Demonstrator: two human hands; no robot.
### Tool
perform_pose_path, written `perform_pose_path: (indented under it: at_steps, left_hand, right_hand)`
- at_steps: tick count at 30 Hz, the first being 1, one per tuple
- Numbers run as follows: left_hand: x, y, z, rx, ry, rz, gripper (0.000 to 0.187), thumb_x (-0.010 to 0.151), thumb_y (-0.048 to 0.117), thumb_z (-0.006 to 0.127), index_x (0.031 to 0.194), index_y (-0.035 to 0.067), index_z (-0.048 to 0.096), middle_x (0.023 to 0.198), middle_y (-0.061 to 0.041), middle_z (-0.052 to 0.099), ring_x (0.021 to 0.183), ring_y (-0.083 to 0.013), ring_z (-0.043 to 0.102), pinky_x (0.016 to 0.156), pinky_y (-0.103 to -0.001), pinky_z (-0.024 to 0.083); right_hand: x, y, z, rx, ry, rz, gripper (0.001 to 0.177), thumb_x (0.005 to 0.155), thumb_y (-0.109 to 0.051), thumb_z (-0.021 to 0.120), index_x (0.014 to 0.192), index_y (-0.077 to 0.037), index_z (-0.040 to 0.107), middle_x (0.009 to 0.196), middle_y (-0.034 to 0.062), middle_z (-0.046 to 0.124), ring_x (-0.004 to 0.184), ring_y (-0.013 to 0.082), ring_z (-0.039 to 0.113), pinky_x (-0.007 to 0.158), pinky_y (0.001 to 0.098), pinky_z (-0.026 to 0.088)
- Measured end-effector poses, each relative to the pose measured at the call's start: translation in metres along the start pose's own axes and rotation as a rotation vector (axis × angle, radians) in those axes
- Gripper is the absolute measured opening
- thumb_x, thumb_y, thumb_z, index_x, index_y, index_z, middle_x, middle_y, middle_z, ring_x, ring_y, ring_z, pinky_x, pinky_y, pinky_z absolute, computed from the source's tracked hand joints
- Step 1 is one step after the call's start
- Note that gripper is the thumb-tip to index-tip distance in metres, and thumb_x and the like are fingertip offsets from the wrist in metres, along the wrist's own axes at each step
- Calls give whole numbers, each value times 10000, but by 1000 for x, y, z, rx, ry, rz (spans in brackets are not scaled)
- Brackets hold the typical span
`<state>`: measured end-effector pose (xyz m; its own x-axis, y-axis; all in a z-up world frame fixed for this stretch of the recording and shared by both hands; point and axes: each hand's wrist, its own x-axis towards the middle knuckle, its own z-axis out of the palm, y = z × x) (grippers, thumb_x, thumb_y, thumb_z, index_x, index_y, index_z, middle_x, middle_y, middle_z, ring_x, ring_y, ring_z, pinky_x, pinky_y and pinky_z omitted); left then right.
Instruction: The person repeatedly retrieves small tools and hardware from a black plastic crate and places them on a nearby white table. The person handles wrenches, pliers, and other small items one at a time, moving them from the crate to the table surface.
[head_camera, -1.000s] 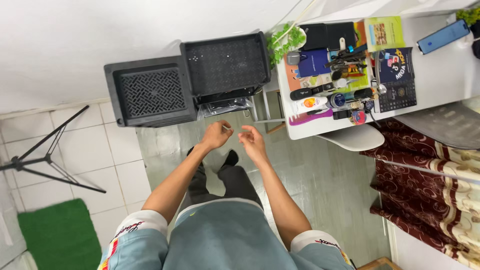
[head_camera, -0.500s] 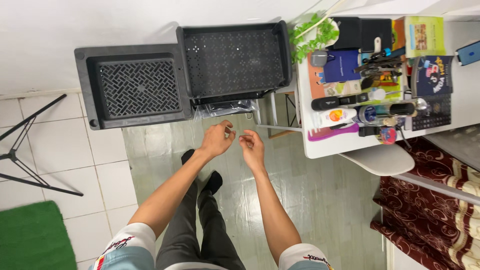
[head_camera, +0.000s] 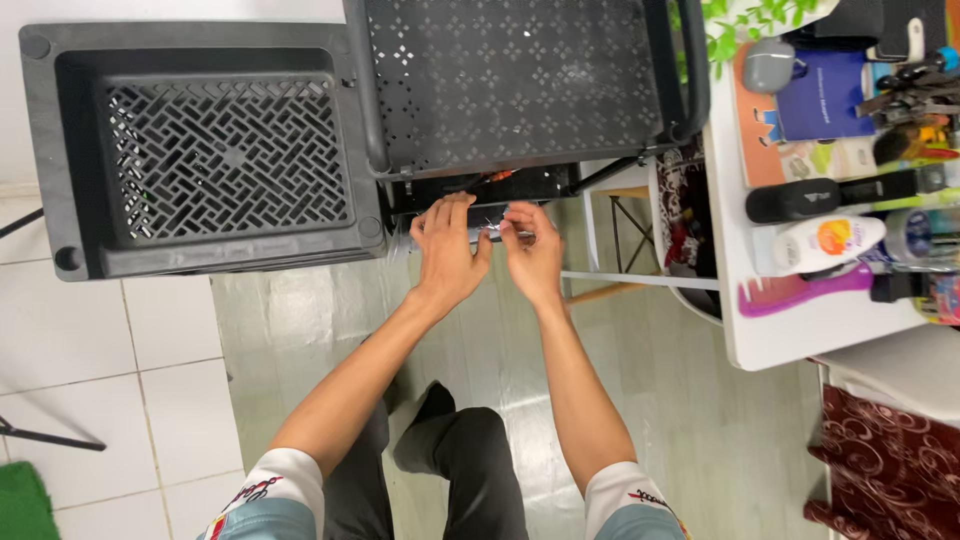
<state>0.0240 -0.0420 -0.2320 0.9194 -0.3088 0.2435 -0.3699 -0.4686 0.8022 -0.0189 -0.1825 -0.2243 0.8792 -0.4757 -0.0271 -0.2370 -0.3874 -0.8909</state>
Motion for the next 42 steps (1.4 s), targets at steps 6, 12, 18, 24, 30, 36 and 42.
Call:
perform_pose_path:
  at_steps: [6, 12, 18, 24, 30, 36, 42]
  left_hand:
    - [28, -39, 9, 64, 20, 117, 472, 837, 161, 731, 1255, 4, 580, 1265, -204, 638, 1226, -404, 536, 1014, -558, 357]
    - [44, -75, 38, 144, 17, 173, 409, 841, 185, 740, 1185, -2, 623, 1131, -216, 689, 1038, -424, 630, 909, -539, 458]
    - [43, -89, 52, 58, -32, 198, 349, 849, 198, 744, 1102, -10, 621, 1009, -241, 696, 895, -438, 686, 825, -507, 544]
    - [39, -86, 51, 88, -3, 194, 272, 854, 163, 721, 1044, -8, 628, 954, -237, 700, 871, -429, 686, 815, -511, 539]
    - [40, -93, 54, 156, 92, 206, 200, 839, -17, 659, 1035, -16, 620, 936, -259, 679, 866, -440, 674, 834, -534, 523]
    - [41, -93, 49, 81, 98, 180, 434, 682, -147, 636, 1103, -46, 596, 1021, -312, 647, 962, -489, 643, 845, -523, 533]
    - [38, -87, 37, 43, 126, 100, 458, 802, -99, 621, 1250, -53, 542, 1059, -318, 645, 945, -476, 664, 815, -499, 541]
  right_hand:
    - [64, 21, 11, -285, 25, -425, 212, 902, -11, 685, 1112, -30, 704, 1036, 123, 768, 906, 261, 715, 817, 369, 573]
    - [124, 64, 4, -779, -16, -282, 356, 802, 16, 709, 1127, -123, 750, 1047, 200, 722, 1002, 392, 678, 862, 482, 545]
    - [152, 85, 1, -956, -57, -345, 328, 775, -41, 787, 1077, -168, 776, 1101, 185, 689, 1090, 401, 623, 926, 480, 520]
    - [143, 83, -3, -772, -138, -583, 352, 774, 53, 724, 1074, -120, 783, 1162, 142, 707, 1109, 392, 615, 952, 465, 509]
    - [135, 60, 24, -617, -399, -716, 283, 777, -111, 878, 1036, -75, 769, 1079, 128, 737, 1034, 375, 639, 938, 461, 503]
    - [139, 45, 49, -802, -466, -461, 452, 687, -98, 902, 1103, -93, 725, 1084, 104, 719, 1038, 304, 673, 888, 425, 545]
    - [138, 51, 41, -660, -391, -622, 169, 853, -125, 845, 994, -82, 763, 941, 96, 761, 960, 307, 663, 840, 475, 439]
